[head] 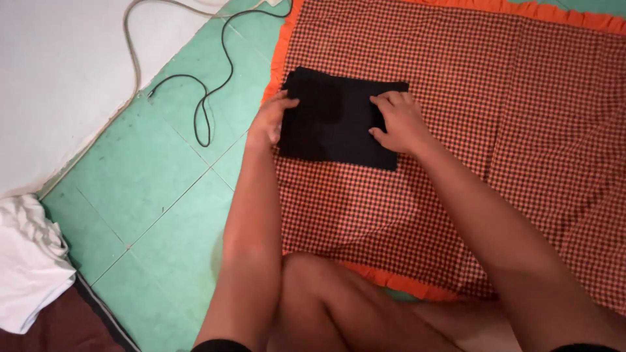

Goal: Folding a black t-shirt into a neat square on a checkered mat.

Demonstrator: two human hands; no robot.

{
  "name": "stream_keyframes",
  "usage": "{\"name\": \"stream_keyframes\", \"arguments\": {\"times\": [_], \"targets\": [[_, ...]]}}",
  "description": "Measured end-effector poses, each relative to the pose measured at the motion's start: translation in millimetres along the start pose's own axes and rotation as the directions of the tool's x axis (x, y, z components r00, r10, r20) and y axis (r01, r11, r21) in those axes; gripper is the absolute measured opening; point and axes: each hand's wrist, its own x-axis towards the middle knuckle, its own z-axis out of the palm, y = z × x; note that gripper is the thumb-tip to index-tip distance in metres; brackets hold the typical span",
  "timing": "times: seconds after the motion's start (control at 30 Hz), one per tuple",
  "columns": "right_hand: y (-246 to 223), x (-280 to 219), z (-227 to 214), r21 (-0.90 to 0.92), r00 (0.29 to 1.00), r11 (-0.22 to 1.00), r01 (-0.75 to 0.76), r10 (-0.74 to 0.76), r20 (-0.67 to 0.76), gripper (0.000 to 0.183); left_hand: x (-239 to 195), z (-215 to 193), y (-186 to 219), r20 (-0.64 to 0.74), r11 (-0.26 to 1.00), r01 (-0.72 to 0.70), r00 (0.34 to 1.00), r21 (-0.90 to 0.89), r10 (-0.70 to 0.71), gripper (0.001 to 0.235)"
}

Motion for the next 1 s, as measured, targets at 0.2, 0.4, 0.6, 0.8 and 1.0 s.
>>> {"name": "stream_keyframes", "arguments": {"times": [0.2, 0.4, 0.6, 0.8, 1.0], "targets": [[-12, 60, 8, 0.044, 0.999, 0.998, 0.046, -0.046, -0.008, 0.069, 30, 0, 1, -0.222, 0.586, -0.027, 0.91, 0.81, 0.349, 0.048], [-38, 137, 7, 0.128, 0.988, 0.984, 0.125, -0.135, 0.075, 0.064, -2, 11, 20, -0.036, 0.67, -0.268, 0.914, 0.692, 0.404, 0.031], [-29, 194, 38, 0.453, 0.981, 0.885, 0.105, -0.166, 0.098, 0.05, 11, 1, 14, -0.004, 0.725, -0.324, 0.912, 0.608, 0.41, 0.03], [-28, 204, 44, 0.334, 0.976, 0.941, 0.044, -0.112, 0.189, 0.028, -54, 17, 76, -0.057, 0.918, 0.049, 0.998, 0.393, -0.028, 0.057], [-25, 214, 54, 0.151, 0.961, 0.983, 0.107, -0.142, 0.237, 0.027, -59, 21, 90, -0.241, 0.402, 0.362, 0.916, 0.841, -0.322, 0.031]]}}
